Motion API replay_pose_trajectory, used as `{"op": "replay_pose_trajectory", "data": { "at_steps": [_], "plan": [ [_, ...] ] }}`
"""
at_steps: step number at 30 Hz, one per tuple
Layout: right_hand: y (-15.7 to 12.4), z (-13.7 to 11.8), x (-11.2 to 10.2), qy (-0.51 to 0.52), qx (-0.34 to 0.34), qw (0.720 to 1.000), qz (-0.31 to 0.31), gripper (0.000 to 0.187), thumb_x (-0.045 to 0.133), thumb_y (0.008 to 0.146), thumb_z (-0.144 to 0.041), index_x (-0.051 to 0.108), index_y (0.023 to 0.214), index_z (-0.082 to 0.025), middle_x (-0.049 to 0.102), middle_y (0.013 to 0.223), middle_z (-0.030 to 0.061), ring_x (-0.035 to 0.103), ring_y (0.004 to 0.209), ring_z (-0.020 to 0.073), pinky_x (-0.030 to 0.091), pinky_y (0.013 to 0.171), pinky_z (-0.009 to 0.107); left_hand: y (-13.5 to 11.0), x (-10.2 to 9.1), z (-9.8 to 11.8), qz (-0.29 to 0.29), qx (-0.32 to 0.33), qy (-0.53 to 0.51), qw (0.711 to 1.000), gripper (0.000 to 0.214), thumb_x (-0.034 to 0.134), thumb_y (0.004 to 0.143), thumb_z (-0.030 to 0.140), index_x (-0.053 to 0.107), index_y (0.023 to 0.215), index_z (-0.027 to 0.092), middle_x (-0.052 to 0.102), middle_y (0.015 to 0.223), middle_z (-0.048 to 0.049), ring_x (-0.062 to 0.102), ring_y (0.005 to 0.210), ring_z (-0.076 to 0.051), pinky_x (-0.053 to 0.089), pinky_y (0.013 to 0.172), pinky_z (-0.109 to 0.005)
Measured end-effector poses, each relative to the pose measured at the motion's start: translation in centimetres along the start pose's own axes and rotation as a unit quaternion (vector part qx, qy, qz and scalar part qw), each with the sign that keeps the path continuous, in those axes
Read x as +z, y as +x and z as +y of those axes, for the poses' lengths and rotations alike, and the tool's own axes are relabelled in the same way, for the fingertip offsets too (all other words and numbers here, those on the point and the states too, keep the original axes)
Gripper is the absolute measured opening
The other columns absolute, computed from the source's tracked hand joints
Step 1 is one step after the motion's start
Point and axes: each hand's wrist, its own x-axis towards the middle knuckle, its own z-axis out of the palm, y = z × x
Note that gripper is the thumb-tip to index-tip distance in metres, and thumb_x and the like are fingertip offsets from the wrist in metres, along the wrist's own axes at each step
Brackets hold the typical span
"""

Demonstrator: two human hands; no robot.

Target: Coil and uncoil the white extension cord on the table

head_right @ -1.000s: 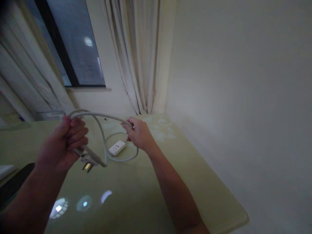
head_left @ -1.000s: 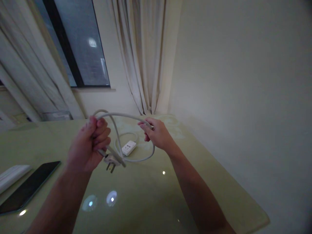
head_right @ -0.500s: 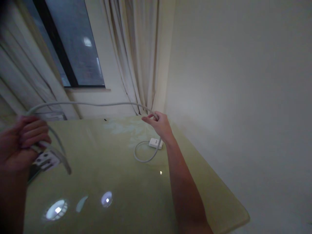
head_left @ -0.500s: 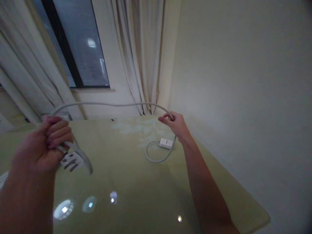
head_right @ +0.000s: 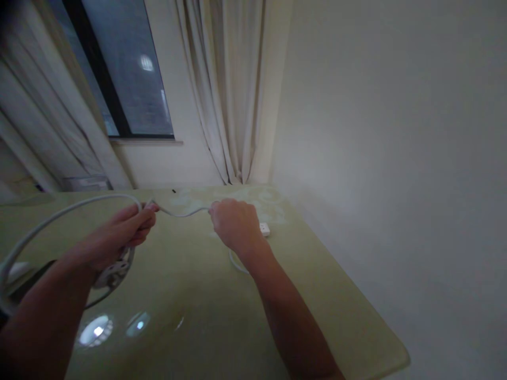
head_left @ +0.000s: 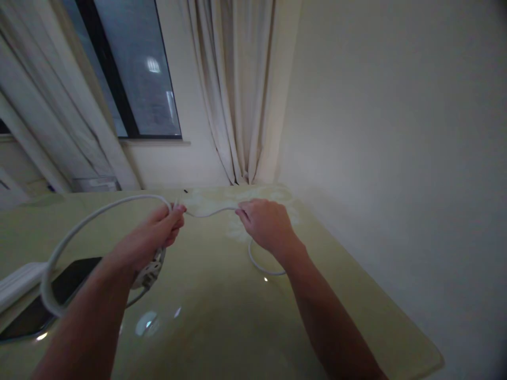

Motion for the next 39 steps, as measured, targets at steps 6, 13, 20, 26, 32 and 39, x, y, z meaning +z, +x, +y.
{"op": "replay_pose_trajectory", "data": {
  "at_steps": [6, 13, 20, 26, 32, 39],
  "plan": [
    [-0.2, -1.3, 0.8, 0.047, -0.106, 0.993, 0.001, 0.039, 0.056, 0.105, -0.048, 0.08, 0.091, -0.021, 0.076, 0.091, 0.008, 0.067, 0.077, 0.02, 0.036, 0.063, 0.031, 0.0, 1.7, 0.5, -0.072, -0.022, -0.184, 0.98, 0.027, 0.069, 0.096, 0.03, 0.052, 0.079, 0.018, 0.03, 0.061, 0.0112, 0.021, 0.041, -0.003, 0.018, 0.033, -0.01],
    [-0.9, -2.9, 1.5, 0.175, -0.282, 0.941, 0.065, 0.034, 0.061, 0.098, -0.037, 0.072, 0.072, -0.02, 0.065, 0.079, 0.0005, 0.048, 0.063, 0.0123, 0.029, 0.058, 0.032, -0.9, 2.1, 2.1, -0.143, -0.082, -0.358, 0.919, 0.025, 0.042, 0.105, 0.012, 0.066, 0.095, 0.012, 0.025, 0.059, 0.0112, 0.013, 0.037, -0.004, 0.018, 0.029, -0.01],
    [-0.6, -4.1, 5.1, 0.214, -0.317, 0.847, 0.37, 0.028, 0.044, 0.102, -0.037, 0.057, 0.081, -0.023, 0.059, 0.075, 0.0013, 0.057, 0.066, 0.0146, 0.038, 0.053, 0.029, -1.9, 2.3, 0.9, -0.253, -0.089, -0.253, 0.93, 0.019, 0.071, 0.096, 0.037, 0.067, 0.096, 0.018, 0.024, 0.058, 0.0128, 0.003, 0.043, -0.003, 0.016, 0.031, -0.01],
    [-0.3, -3.6, 5.6, 0.245, -0.2, 0.769, 0.555, 0.016, 0.041, 0.105, -0.032, 0.05, 0.094, -0.025, 0.057, 0.076, 0.0019, 0.06, 0.066, 0.0167, 0.044, 0.053, 0.029, -3.7, 4.1, 1.0, -0.26, -0.017, 0.036, 0.965, 0.051, 0.074, 0.085, 0.066, 0.058, 0.076, 0.019, 0.038, 0.062, 0.0063, 0.027, 0.052, -0.007, 0.024, 0.04, -0.014],
    [-0.3, -3.3, 3.8, 0.258, -0.179, 0.816, 0.484, 0.007, 0.051, 0.101, -0.022, 0.056, 0.096, -0.023, 0.062, 0.086, 0.0038, 0.062, 0.077, 0.0167, 0.048, 0.06, 0.028, -3.9, 4.1, 1.2, -0.255, 0.047, 0.138, 0.956, 0.051, 0.058, 0.096, 0.063, 0.068, 0.077, 0.017, 0.041, 0.062, 0.004, 0.033, 0.054, -0.01, 0.029, 0.045, -0.02],
    [-0.4, -2.3, 2.6, 0.292, -0.125, 0.884, 0.344, 0.025, 0.048, 0.108, -0.035, 0.063, 0.094, -0.021, 0.065, 0.093, 0.0049, 0.062, 0.081, 0.0156, 0.048, 0.07, 0.029, -3.1, 4.3, 0.8, -0.22, 0.07, 0.078, 0.97, 0.054, 0.063, 0.095, 0.061, 0.056, 0.063, 0.018, 0.045, 0.055, 0.0032, 0.029, 0.048, -0.008, 0.022, 0.042, -0.019]
  ]
}}
